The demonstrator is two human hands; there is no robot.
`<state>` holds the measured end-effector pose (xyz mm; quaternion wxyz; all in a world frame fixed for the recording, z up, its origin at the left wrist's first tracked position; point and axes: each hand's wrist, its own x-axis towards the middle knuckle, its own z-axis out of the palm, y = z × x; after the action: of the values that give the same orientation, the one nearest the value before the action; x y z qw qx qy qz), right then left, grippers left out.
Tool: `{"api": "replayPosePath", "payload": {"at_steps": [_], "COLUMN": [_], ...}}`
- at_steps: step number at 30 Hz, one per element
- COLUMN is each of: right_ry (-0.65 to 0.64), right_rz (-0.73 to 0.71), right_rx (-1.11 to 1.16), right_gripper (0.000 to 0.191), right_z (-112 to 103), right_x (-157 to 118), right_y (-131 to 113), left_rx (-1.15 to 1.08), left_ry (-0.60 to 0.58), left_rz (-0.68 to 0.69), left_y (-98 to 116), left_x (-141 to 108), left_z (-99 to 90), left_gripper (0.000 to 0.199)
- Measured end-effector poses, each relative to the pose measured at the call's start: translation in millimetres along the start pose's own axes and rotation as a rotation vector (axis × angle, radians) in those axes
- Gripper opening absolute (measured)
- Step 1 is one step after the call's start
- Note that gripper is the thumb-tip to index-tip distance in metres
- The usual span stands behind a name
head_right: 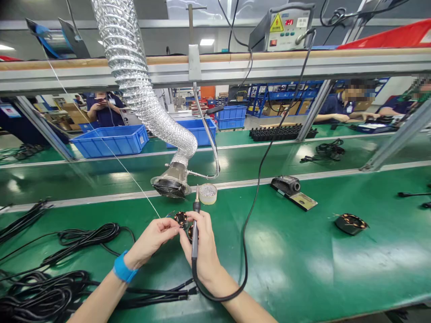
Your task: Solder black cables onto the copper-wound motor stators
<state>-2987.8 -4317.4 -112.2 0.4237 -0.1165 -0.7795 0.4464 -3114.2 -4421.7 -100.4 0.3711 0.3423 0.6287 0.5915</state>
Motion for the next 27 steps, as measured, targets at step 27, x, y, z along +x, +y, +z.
{"api": "replayPosePath", "payload": {"at_steps": [27], "right_ry": [-0.005], "right_rz": [-0.035], "right_rx": [-0.018], "right_gripper": [0.027], "right_z": [-10.1], "right_x": [0.7], "right_y": [19.0], "left_rx": [0.129], "left_ry": [0.141], "left_rz": [0.040], "left_y": [-9.6], "left_x": [4.1], "left_z": [9.2], "left_gripper": [0.024]}}
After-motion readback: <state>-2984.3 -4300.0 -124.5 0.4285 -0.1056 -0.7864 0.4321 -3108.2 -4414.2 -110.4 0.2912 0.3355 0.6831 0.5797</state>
